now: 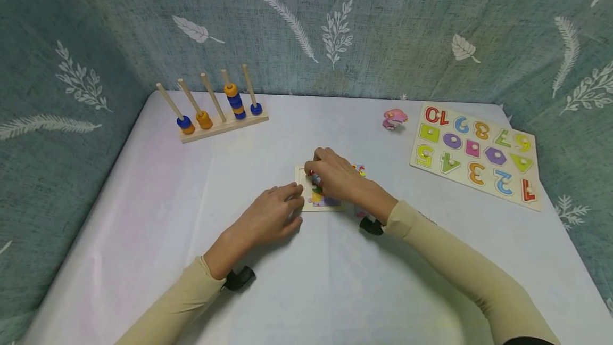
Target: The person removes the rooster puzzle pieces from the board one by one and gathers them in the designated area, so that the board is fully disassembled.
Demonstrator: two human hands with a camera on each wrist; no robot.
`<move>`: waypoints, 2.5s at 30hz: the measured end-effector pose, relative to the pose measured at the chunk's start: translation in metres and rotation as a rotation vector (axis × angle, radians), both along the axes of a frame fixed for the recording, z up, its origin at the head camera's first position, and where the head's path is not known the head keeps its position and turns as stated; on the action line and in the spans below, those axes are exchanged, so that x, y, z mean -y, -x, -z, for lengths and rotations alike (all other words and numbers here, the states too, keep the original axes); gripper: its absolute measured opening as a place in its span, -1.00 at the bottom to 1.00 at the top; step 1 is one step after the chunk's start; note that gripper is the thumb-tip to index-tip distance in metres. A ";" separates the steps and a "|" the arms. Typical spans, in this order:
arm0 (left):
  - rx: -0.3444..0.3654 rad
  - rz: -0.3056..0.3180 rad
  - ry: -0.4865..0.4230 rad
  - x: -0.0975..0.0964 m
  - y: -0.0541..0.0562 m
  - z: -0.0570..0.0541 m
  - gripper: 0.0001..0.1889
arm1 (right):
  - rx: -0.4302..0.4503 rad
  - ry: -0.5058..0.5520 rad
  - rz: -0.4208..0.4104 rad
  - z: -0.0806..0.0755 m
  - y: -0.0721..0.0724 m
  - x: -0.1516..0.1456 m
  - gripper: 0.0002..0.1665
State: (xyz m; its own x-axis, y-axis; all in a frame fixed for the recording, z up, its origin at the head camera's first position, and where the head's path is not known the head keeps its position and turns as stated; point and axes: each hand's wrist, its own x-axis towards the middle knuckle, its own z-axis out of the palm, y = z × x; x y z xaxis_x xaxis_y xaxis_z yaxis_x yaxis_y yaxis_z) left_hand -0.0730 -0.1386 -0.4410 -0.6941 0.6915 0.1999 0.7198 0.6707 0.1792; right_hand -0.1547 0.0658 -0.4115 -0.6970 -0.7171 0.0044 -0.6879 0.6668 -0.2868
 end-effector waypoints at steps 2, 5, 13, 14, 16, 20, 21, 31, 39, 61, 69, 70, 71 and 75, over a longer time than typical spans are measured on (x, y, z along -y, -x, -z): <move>-0.003 -0.003 0.002 0.000 0.000 0.000 -0.70 | 0.005 0.007 -0.003 0.000 0.000 -0.001 -0.64; 0.005 -0.009 0.002 0.000 0.000 0.000 -0.70 | 0.009 0.015 -0.013 0.000 0.002 -0.003 -0.64; 0.032 -0.021 0.008 0.001 0.000 0.000 -0.70 | -0.007 -0.001 -0.064 0.001 0.005 -0.006 -0.66; 0.034 -0.023 0.008 0.001 -0.001 0.000 -0.70 | -0.013 -0.007 -0.069 0.002 0.005 -0.006 -0.66; 0.037 -0.025 0.007 0.001 -0.001 0.000 -0.71 | -0.028 -0.014 -0.078 0.003 0.006 -0.007 -0.65; 0.036 -0.026 0.007 0.001 -0.001 -0.001 -0.70 | -0.045 -0.013 -0.081 0.005 0.007 -0.010 -0.63; 0.034 -0.024 0.005 0.001 -0.001 -0.002 -0.70 | -0.046 -0.013 -0.081 0.006 0.007 -0.010 -0.62; 0.019 -0.009 -0.007 0.001 0.001 -0.002 -0.73 | 0.011 -0.057 -0.057 0.000 0.010 -0.007 -0.55; 0.027 -0.013 -0.012 0.001 0.001 -0.001 -0.72 | -0.059 -0.038 -0.076 0.005 0.008 -0.009 -0.59; 0.045 -0.034 0.010 -0.001 0.001 -0.003 -0.71 | -0.217 0.044 -0.089 0.016 0.002 -0.012 -0.73; 0.053 -0.048 0.019 -0.001 0.001 -0.004 -0.70 | -0.230 0.055 -0.084 0.017 0.002 -0.012 -0.73; 0.053 -0.050 0.020 -0.001 0.001 -0.004 -0.70 | -0.228 0.055 -0.085 0.017 0.002 -0.012 -0.72; 0.055 -0.051 0.021 -0.001 0.001 -0.004 -0.70 | -0.224 0.054 -0.085 0.018 0.002 -0.012 -0.71; 0.059 -0.053 0.023 -0.001 0.001 -0.003 -0.70 | -0.209 0.058 -0.087 0.018 0.003 -0.013 -0.69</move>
State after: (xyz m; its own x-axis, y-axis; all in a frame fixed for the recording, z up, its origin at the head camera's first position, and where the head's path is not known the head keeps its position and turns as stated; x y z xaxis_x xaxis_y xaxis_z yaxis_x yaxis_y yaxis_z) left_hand -0.0738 -0.1373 -0.4380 -0.7402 0.6572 0.1421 0.6715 0.7122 0.2046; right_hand -0.1573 0.0784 -0.4296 -0.6123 -0.7687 0.1851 -0.7904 0.5890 -0.1685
